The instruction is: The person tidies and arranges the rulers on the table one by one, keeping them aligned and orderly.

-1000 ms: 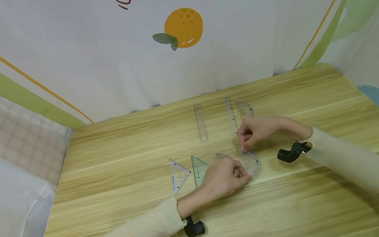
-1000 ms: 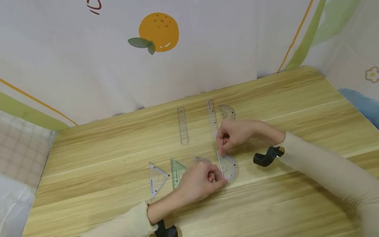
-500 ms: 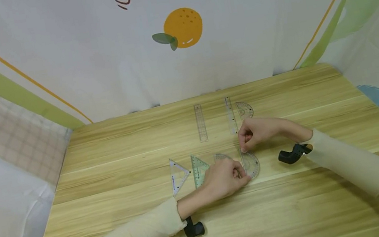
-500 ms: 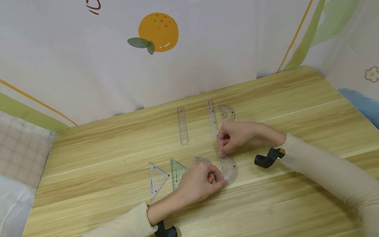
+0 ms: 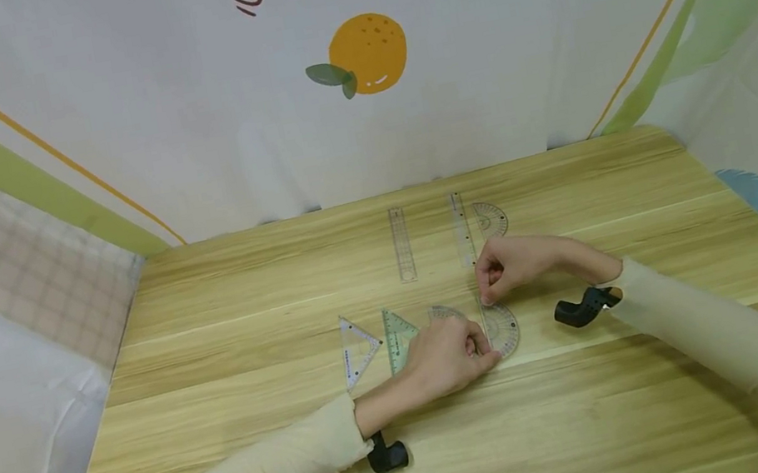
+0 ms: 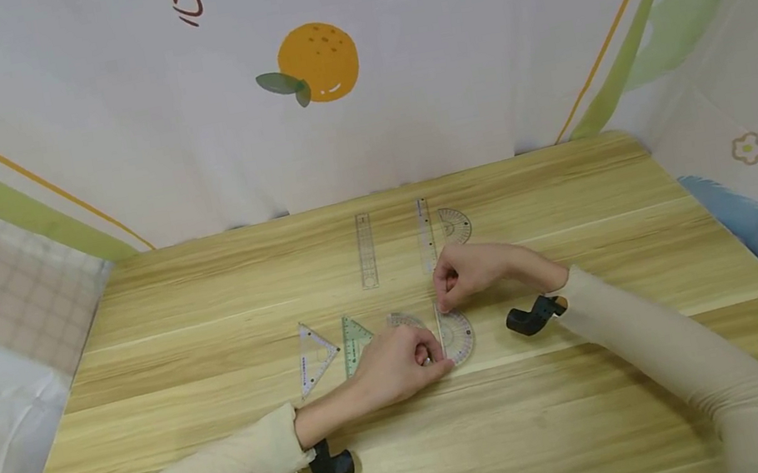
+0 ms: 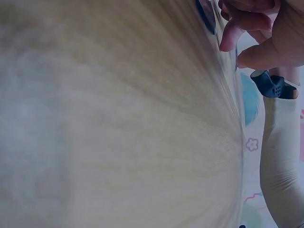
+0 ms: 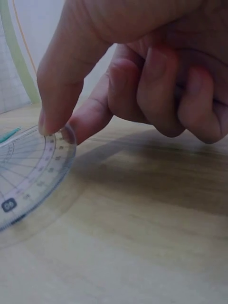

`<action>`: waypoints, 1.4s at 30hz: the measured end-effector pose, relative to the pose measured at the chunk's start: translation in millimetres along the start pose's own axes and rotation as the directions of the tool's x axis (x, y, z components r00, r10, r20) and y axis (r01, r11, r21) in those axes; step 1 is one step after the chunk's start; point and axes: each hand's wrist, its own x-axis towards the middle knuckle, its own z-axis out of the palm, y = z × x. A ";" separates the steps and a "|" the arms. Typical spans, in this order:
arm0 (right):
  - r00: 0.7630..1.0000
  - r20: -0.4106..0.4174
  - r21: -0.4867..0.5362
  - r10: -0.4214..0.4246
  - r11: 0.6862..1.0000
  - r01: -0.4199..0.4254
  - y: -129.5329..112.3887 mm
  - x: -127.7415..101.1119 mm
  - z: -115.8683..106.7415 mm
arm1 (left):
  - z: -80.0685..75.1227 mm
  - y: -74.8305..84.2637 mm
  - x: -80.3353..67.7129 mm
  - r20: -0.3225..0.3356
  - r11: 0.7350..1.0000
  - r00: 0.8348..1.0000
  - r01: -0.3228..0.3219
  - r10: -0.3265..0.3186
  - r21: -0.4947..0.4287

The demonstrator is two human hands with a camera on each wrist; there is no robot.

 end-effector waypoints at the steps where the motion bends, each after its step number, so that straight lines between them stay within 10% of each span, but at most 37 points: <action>1: 1.000 0.002 -0.001 -0.004 1.000 0.004 0.5 0.2 0.2 | -0.2 0.0 -0.1 0.000 1.000 1.000 -0.002 0.002 0.000; 42: 1.000 -0.006 -0.022 -0.013 1.000 0.013 -4.1 7.6 5.9 | -6.0 0.3 -5.8 -0.011 0.998 1.000 -0.012 0.013 0.056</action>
